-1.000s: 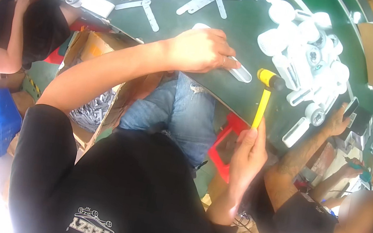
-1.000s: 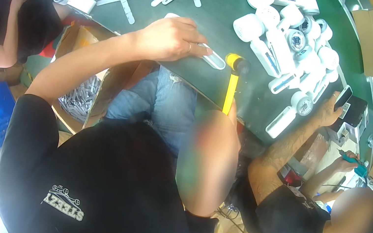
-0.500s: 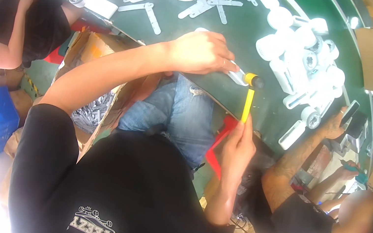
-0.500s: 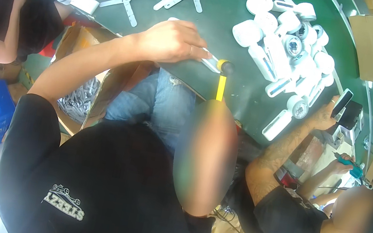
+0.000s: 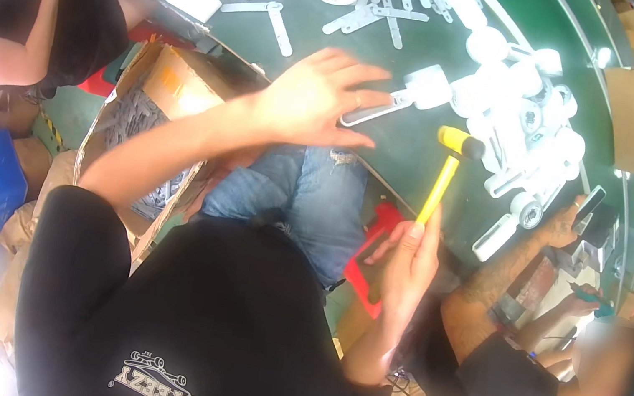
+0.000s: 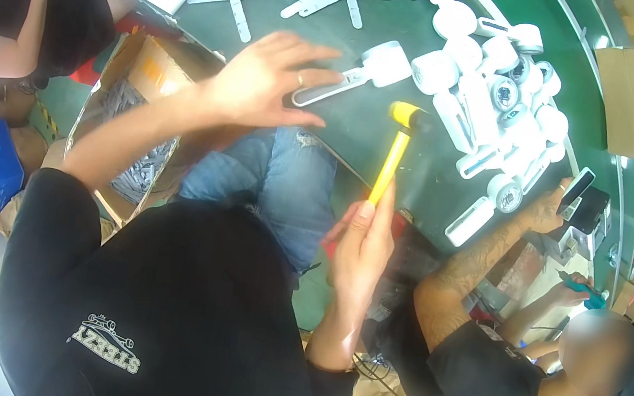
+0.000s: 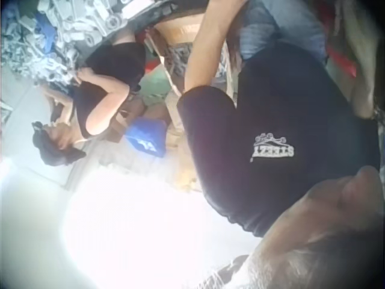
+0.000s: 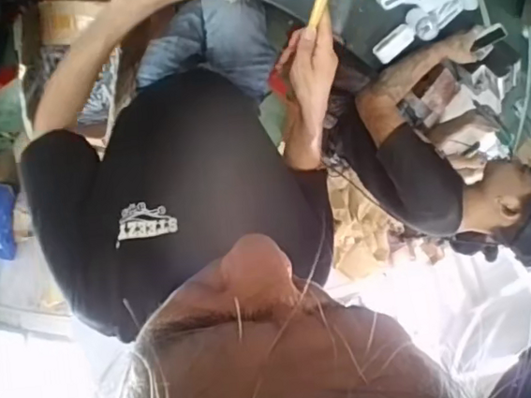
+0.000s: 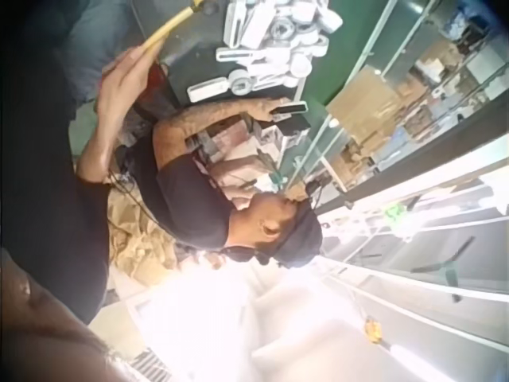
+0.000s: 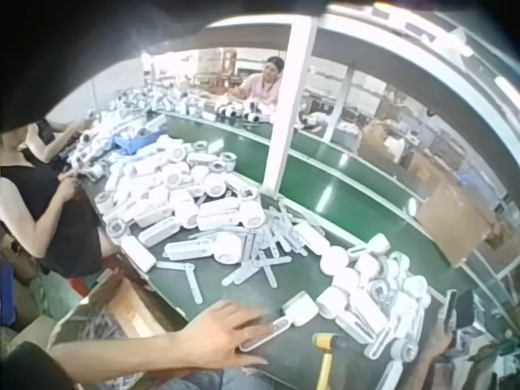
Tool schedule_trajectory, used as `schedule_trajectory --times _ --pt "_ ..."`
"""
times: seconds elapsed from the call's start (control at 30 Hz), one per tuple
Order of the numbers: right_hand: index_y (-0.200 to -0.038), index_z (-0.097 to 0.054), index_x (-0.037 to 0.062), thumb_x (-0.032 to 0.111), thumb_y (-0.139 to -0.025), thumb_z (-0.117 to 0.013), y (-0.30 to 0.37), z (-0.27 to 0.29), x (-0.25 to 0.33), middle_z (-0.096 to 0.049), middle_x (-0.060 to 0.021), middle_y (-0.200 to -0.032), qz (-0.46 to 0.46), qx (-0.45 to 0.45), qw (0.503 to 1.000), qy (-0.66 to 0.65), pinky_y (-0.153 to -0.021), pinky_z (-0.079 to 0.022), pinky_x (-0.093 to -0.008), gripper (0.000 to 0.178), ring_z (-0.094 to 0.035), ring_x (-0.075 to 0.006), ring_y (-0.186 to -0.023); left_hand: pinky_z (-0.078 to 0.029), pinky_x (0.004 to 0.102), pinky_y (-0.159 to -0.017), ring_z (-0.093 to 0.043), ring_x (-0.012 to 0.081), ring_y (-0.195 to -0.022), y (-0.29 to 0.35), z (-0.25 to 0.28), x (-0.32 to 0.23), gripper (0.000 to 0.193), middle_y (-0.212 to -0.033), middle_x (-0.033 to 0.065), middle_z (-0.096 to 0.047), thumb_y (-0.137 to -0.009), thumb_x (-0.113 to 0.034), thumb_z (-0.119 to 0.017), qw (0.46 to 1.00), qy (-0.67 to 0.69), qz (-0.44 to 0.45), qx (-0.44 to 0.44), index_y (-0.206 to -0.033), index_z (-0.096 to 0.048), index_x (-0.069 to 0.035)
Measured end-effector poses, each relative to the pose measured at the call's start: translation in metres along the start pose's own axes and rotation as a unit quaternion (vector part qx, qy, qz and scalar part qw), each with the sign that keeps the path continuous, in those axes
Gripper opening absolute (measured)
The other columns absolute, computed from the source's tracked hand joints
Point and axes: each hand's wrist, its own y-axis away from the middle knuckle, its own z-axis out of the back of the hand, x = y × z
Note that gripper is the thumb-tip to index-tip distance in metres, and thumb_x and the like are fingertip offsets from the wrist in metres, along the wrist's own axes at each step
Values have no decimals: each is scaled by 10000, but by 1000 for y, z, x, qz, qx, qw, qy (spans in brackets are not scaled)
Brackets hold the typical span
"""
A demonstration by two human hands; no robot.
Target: Assembling plastic component housings by tapping them together with a mallet on a production line.
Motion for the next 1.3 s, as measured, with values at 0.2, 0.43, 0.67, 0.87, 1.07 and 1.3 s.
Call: schedule_trajectory --times 0.2,0.43,0.67,0.87,1.07,1.3 --pt "-1610 -407 13 174 -1144 -456 -9 -13 22 -587 -61 -832 20 8 996 90 -616 -498 -278 496 -573 -115 -658 -595 391 -786 -709 293 -865 24 -19 21 320 -1021 82 -756 -887 -152 -803 997 14 -1 -79 -1187 -745 -57" --pt "-1539 -455 -83 137 -1112 -494 -7 -30 36 -702 -211 -1025 129 -25 980 147 -746 -546 -343 482 -668 -234 -789 -588 400 -819 -705 292 -913 26 -22 26 323 -1054 80 -753 -886 -117 -801 996 27 2 -80 -1203 -756 -76" --pt "-1560 -427 -49 183 -1117 -458 -37 -53 18 -689 -321 -1221 165 46 945 280 -852 -577 -444 500 -729 -437 -1030 -568 416 -957 -683 318 -1050 33 -33 22 488 -1112 59 -762 -862 -157 -840 971 151 162 -92 -1323 -687 -108" --pt "-1537 -487 -4 158 -1100 -506 -42 -65 3 -699 -275 -998 242 20 927 286 -740 -563 -412 467 -729 -321 -822 -542 447 -911 -678 316 -1078 41 -32 25 546 -1112 65 -755 -879 -176 -833 964 150 188 -109 -1375 -615 -114" --pt "-1528 -496 -1 223 -1138 -469 -45 -25 -18 -572 -1 -717 133 -92 986 45 -498 -429 -269 451 -506 -78 -553 -504 435 -905 -707 248 -1035 47 12 12 287 -1117 47 -765 -872 -142 -831 973 128 125 -143 -1148 -757 -113" --pt "-1605 -431 129 207 -1154 -417 -79 -30 -29 -485 1 -792 35 -52 981 -183 -376 -313 -230 457 -387 -47 -462 -585 298 -704 -708 147 -759 128 147 78 325 -1029 97 -769 -897 -178 -830 825 -96 424 -361 -1217 -789 -144"
